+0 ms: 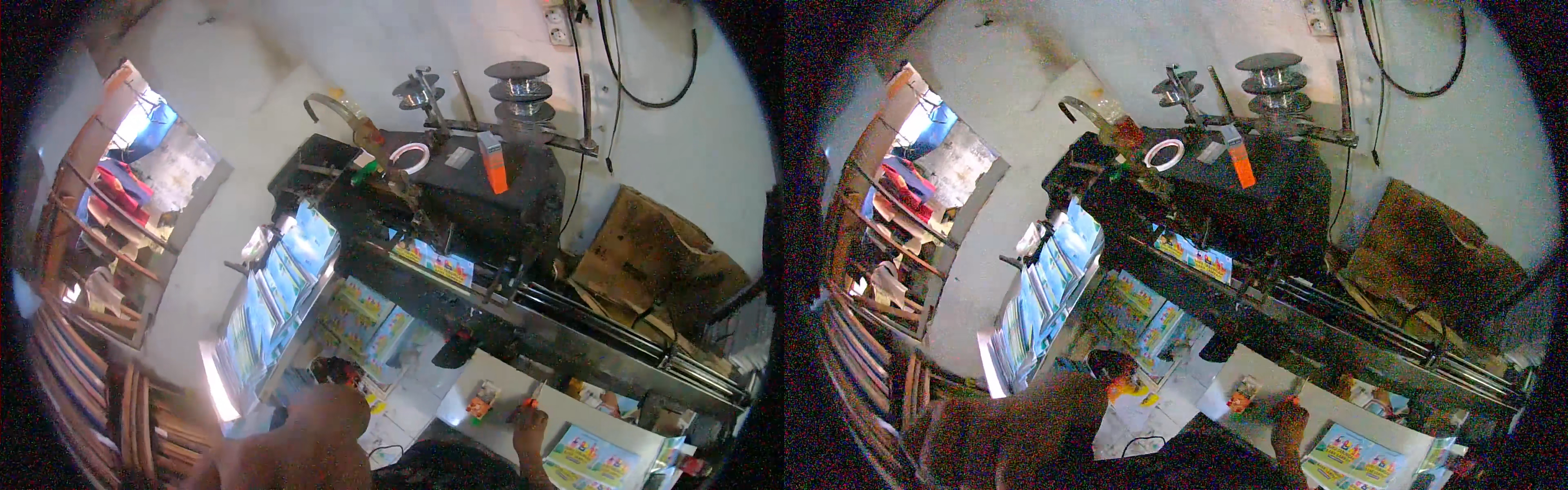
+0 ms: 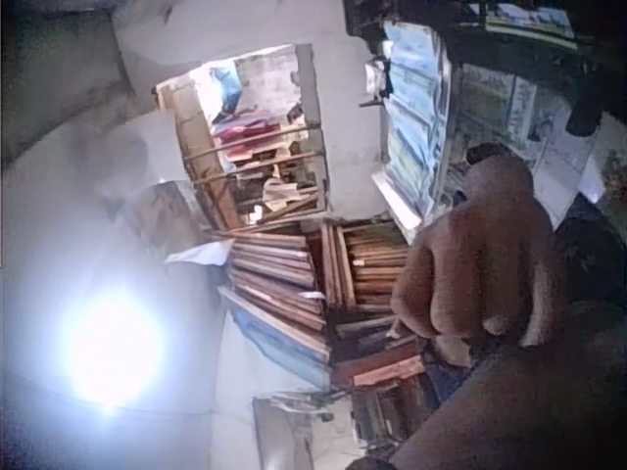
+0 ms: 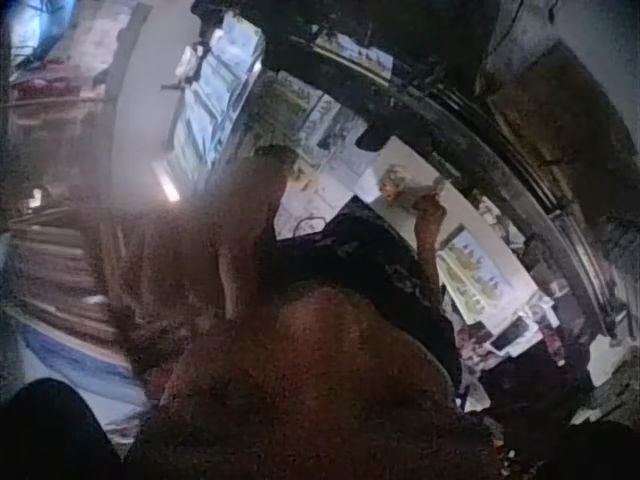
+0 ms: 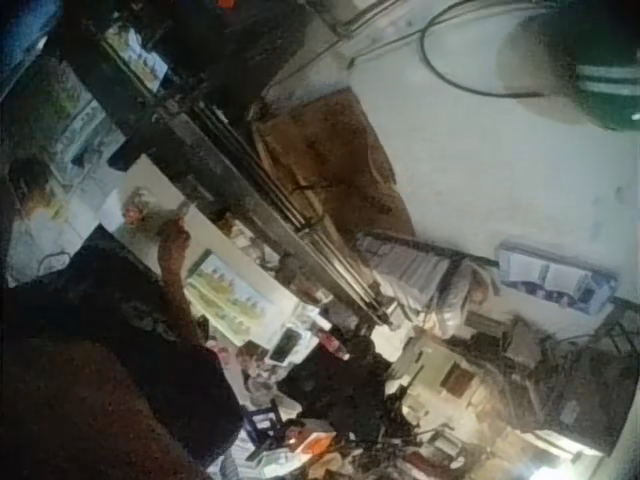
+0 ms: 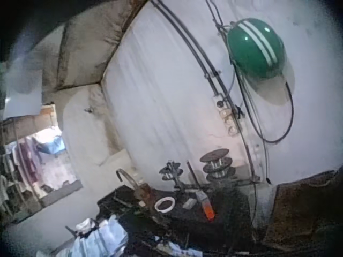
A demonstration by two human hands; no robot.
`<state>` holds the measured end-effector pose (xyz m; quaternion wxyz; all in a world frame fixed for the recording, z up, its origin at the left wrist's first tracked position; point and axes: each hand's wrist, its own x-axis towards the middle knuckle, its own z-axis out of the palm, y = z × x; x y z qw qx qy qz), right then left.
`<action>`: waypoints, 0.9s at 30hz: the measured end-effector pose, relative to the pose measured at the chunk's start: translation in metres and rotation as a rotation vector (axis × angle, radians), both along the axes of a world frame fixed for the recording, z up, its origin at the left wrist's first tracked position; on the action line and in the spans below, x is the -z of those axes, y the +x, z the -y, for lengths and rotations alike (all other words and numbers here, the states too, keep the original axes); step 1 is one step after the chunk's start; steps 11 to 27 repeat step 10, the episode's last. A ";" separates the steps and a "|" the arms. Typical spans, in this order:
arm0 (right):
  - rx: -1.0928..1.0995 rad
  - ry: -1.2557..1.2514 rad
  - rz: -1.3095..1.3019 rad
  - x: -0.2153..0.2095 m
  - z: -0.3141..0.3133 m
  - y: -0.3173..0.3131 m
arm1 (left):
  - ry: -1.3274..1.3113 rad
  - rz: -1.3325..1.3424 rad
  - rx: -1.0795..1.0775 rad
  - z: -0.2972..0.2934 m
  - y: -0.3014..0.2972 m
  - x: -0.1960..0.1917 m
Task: The person handles metal spools on a machine, uses pliers to adjust wire components, and manipulates parts of the assembly line mechanism.
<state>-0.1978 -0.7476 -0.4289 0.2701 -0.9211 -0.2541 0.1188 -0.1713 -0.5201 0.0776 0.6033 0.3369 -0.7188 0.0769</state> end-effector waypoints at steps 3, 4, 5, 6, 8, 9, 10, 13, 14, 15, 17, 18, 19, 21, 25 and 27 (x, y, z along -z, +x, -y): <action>0.075 0.166 0.046 0.002 0.003 -0.003 | -0.081 -0.217 -0.157 0.009 -0.033 -0.024; 0.035 0.089 0.071 -0.013 0.004 -0.003 | -0.085 -0.284 -0.192 0.011 -0.040 -0.026; -0.001 0.011 0.095 -0.024 0.003 -0.005 | -0.083 -0.348 -0.224 0.013 -0.047 -0.029; 0.001 0.008 0.103 -0.030 0.004 -0.010 | -0.147 -0.255 -0.266 0.019 -0.059 -0.025; 0.158 0.274 -0.043 -0.040 0.004 -0.024 | -0.213 -0.155 -0.299 0.020 -0.086 -0.024; 0.174 0.259 -0.031 -0.045 0.005 -0.032 | -0.140 -0.217 -0.261 0.013 -0.100 -0.024; 0.280 0.352 -0.096 -0.049 0.003 -0.043 | -0.154 -0.212 -0.243 0.010 -0.110 -0.022; 0.280 0.352 -0.096 -0.049 0.003 -0.043 | -0.154 -0.212 -0.243 0.010 -0.110 -0.022; 0.280 0.352 -0.096 -0.049 0.003 -0.043 | -0.154 -0.212 -0.243 0.010 -0.110 -0.022; 0.280 0.352 -0.096 -0.049 0.003 -0.043 | -0.154 -0.212 -0.243 0.010 -0.110 -0.022; 0.280 0.352 -0.096 -0.049 0.003 -0.043 | -0.154 -0.212 -0.243 0.010 -0.110 -0.022; 0.280 0.352 -0.096 -0.049 0.003 -0.043 | -0.154 -0.212 -0.243 0.010 -0.110 -0.022; 0.280 0.352 -0.096 -0.049 0.003 -0.043 | -0.154 -0.212 -0.243 0.010 -0.110 -0.022; 0.280 0.352 -0.096 -0.049 0.003 -0.043 | -0.154 -0.212 -0.243 0.010 -0.110 -0.022; 0.280 0.352 -0.096 -0.049 0.003 -0.043 | -0.154 -0.212 -0.243 0.010 -0.110 -0.022; 0.280 0.352 -0.096 -0.049 0.003 -0.043 | -0.154 -0.212 -0.243 0.010 -0.110 -0.022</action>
